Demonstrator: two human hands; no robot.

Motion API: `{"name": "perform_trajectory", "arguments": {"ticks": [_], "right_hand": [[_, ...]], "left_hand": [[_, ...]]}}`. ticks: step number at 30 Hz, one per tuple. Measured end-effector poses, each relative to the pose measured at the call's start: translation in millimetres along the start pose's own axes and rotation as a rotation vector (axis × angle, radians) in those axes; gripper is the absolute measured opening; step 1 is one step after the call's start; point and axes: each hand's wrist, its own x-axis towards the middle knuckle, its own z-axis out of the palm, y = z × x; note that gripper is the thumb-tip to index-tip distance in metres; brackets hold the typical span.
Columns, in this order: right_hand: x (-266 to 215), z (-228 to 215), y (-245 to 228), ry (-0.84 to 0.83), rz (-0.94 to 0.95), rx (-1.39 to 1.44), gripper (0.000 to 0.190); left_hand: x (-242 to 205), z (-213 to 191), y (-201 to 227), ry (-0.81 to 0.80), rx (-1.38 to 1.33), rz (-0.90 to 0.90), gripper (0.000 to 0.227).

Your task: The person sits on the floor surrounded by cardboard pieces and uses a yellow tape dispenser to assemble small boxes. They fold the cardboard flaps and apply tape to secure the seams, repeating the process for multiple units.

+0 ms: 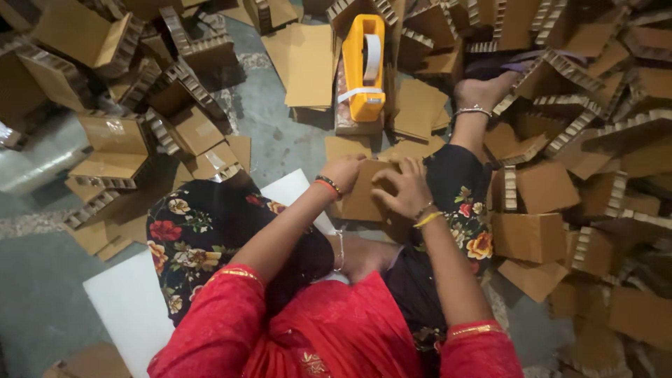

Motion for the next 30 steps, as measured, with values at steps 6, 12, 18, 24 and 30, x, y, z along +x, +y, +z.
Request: {"name": "perform_trajectory", "arguments": {"ticks": [6,12,18,24,30], "right_hand": [[7,25,16,-0.041,0.006,-0.016,0.056],[5,27,7,0.065,-0.048,-0.116,0.076],[21,37,-7,0.040,0.073,-0.101,0.096],[14,73,-10,0.234,-0.106,-0.349,0.066],[20,50,-11,0.242,-0.051,-0.178,0.070]], "left_hand": [[10,11,-17,-0.005,-0.064,0.104,0.034],[19,6,-28,-0.083,-0.292,0.234,0.047],[24,-12,-51,-0.264,-0.499,0.341,0.095],[7,2,-65,-0.286,-0.575,0.116,0.081],[-5,45,-63,-0.136,-0.611,-0.290,0.056]]}}
